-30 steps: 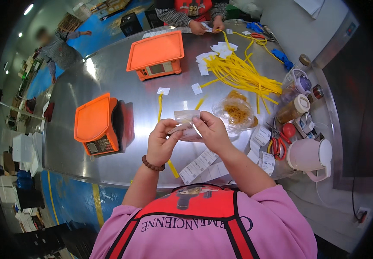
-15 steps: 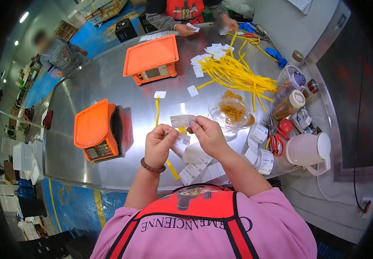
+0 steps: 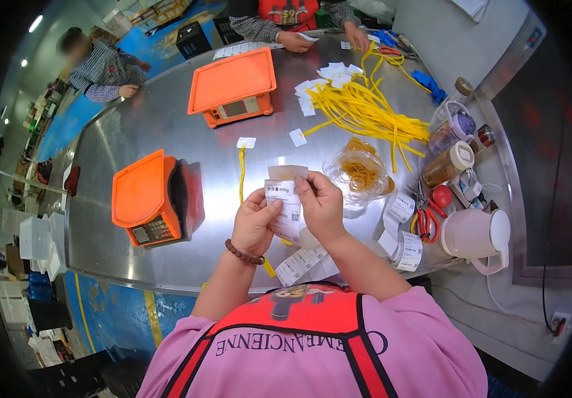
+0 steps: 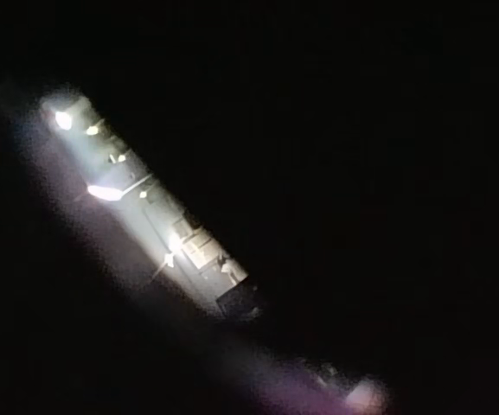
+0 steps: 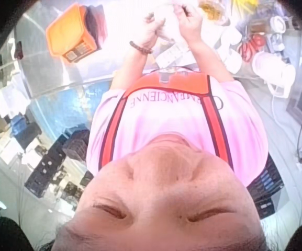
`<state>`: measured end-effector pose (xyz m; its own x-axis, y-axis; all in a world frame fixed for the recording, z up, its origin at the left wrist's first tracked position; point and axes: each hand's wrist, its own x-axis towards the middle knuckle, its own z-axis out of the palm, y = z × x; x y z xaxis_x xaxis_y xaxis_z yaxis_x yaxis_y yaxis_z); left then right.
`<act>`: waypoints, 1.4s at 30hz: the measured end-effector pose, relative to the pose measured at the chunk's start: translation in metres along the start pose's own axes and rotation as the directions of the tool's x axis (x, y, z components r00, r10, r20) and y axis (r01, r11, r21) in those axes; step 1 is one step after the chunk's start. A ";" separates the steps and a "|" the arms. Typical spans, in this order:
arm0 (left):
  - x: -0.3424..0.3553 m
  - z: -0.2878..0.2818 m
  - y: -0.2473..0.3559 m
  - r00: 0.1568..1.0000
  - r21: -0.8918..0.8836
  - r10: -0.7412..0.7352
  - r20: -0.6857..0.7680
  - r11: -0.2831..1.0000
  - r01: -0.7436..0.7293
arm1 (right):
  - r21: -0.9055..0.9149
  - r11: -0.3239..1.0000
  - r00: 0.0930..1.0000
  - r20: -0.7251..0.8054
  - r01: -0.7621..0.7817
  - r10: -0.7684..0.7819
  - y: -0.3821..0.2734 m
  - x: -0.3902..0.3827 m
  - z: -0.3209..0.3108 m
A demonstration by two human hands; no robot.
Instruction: The person stands at a stainless steel worktable and attaches small white paper labels to yellow plastic ties. They tear labels from a roll, fold each label, and thread it onto a tie, repeating this process for multiple ties. Another person works nearby at the same table.
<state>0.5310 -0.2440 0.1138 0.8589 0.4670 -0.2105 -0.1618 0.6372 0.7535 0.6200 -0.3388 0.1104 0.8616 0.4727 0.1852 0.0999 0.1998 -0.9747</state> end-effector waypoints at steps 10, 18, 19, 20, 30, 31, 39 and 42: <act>-0.003 -0.008 0.006 0.993 0.114 0.085 0.079 0.989 -0.094 | 0.000 0.957 0.950 0.117 -0.292 0.290 0.009 0.020 -0.018; 0.009 -0.016 -0.005 0.997 0.100 0.066 0.028 0.993 -0.068 | -0.098 0.986 0.966 0.206 -0.136 0.154 0.001 0.007 -0.016; 0.009 -0.016 -0.006 0.998 0.104 0.062 0.020 0.993 -0.064 | -0.099 0.986 0.967 0.203 -0.134 0.152 0.001 0.007 -0.016; 0.010 -0.016 -0.007 0.998 0.107 0.059 0.011 0.992 -0.060 | -0.094 0.987 0.967 0.203 -0.134 0.151 0.001 0.006 -0.016; 0.015 -0.005 -0.004 0.989 0.061 0.131 -0.062 0.990 -0.127 | -0.103 0.987 0.962 0.229 -0.126 0.147 0.001 0.003 -0.015; 0.016 -0.010 -0.006 0.990 0.062 0.129 -0.063 0.990 -0.125 | -0.101 0.987 0.960 0.240 -0.124 0.145 0.000 0.003 -0.015; 0.015 -0.007 -0.003 0.996 -0.058 0.065 -0.065 0.996 -0.069 | -0.192 0.981 0.959 0.279 0.012 0.043 -0.006 0.006 -0.015; 0.014 -0.006 -0.003 0.995 -0.085 0.073 -0.068 0.993 -0.079 | -0.105 0.989 0.955 0.288 0.105 -0.071 -0.003 0.008 -0.019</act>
<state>0.5404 -0.2354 0.1047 0.8097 0.5529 -0.1969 -0.2697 0.6485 0.7119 0.6357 -0.3521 0.1128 0.6720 0.6848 0.2820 0.2415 0.1573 -0.9576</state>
